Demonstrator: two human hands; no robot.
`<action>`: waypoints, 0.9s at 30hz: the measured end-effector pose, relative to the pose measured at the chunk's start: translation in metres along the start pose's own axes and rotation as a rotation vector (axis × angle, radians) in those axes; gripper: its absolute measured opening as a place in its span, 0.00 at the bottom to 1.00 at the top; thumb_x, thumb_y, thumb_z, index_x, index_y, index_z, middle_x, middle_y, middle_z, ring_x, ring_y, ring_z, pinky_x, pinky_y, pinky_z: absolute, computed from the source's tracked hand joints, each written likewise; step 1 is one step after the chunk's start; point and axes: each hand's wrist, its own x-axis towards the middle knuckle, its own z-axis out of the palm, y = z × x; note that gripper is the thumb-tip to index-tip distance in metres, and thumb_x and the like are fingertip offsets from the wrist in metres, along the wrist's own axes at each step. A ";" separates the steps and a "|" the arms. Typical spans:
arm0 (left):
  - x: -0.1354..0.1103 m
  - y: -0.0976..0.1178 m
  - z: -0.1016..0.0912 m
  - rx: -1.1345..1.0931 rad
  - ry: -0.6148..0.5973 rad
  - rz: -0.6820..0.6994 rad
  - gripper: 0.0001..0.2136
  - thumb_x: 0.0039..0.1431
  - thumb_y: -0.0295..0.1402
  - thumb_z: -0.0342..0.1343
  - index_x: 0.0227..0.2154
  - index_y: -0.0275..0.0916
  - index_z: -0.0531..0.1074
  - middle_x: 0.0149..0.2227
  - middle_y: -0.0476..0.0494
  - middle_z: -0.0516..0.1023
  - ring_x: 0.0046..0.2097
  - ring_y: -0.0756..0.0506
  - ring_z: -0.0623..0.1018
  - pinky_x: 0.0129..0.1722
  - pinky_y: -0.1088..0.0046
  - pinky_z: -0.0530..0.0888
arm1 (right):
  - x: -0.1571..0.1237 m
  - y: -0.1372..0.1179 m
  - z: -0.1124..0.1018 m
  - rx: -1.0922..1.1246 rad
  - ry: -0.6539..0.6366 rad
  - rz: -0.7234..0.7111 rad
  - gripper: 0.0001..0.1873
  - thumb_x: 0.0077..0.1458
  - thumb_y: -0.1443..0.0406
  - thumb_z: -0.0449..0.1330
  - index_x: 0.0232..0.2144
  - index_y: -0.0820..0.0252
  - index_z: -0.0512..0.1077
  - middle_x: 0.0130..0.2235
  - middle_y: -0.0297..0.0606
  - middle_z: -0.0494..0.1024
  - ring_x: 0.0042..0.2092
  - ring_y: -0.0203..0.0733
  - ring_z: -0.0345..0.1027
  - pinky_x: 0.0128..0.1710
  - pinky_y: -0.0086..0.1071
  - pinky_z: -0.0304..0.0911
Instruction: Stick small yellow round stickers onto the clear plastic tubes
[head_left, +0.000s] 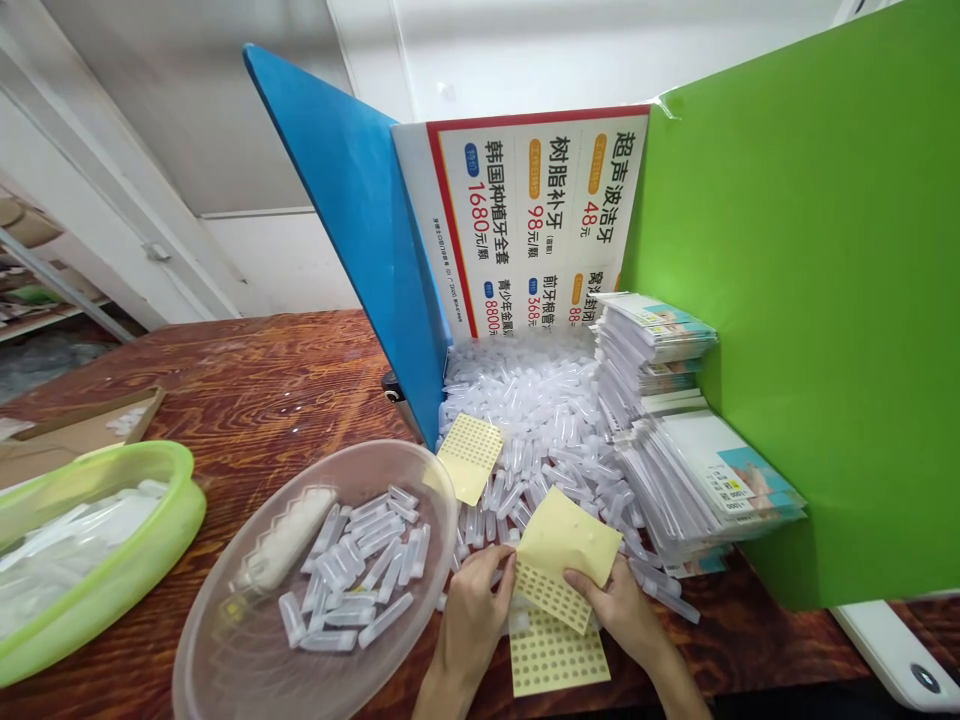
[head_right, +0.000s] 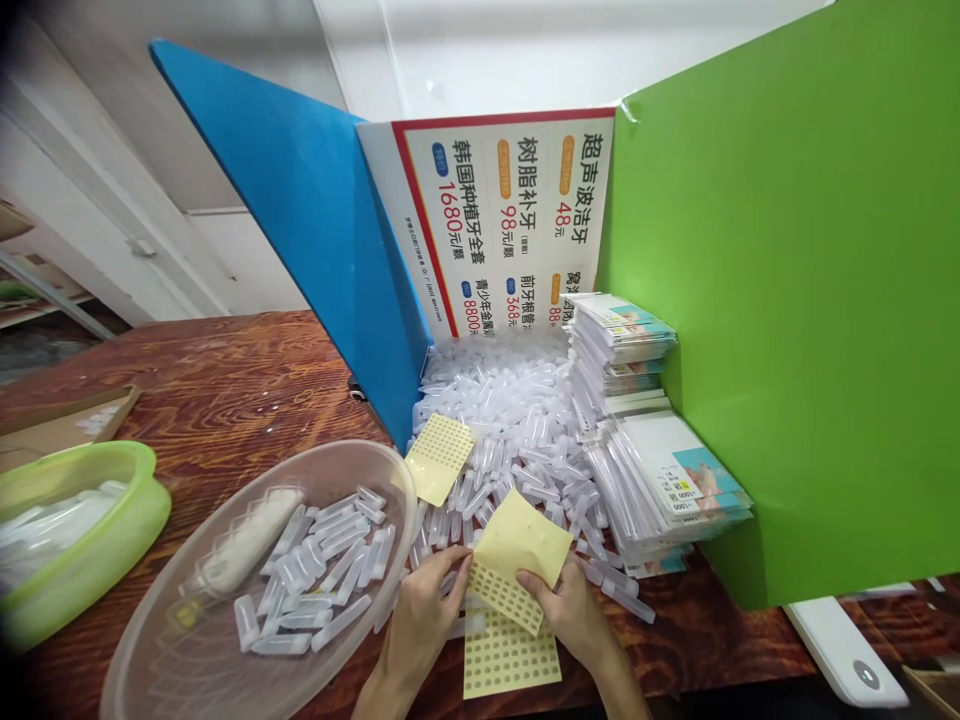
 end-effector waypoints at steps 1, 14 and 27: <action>0.000 -0.001 0.000 0.018 -0.009 0.012 0.10 0.65 0.33 0.50 0.37 0.41 0.77 0.35 0.40 0.84 0.37 0.40 0.83 0.39 0.66 0.79 | 0.000 -0.001 0.000 -0.012 -0.009 -0.003 0.23 0.50 0.53 0.70 0.45 0.61 0.80 0.46 0.50 0.82 0.48 0.58 0.77 0.51 0.47 0.71; -0.002 -0.003 0.000 -0.092 0.111 -0.134 0.08 0.62 0.36 0.54 0.34 0.42 0.77 0.32 0.41 0.83 0.33 0.40 0.83 0.32 0.70 0.77 | 0.014 0.008 -0.011 -0.263 0.464 0.098 0.24 0.49 0.46 0.64 0.37 0.59 0.76 0.37 0.48 0.84 0.39 0.58 0.78 0.35 0.41 0.71; -0.004 0.015 0.010 -0.050 0.020 -0.013 0.07 0.65 0.31 0.50 0.36 0.41 0.74 0.34 0.43 0.82 0.36 0.42 0.82 0.37 0.69 0.76 | 0.008 0.010 -0.024 -0.944 0.597 0.207 0.30 0.54 0.38 0.55 0.35 0.58 0.73 0.27 0.49 0.80 0.30 0.58 0.75 0.27 0.38 0.60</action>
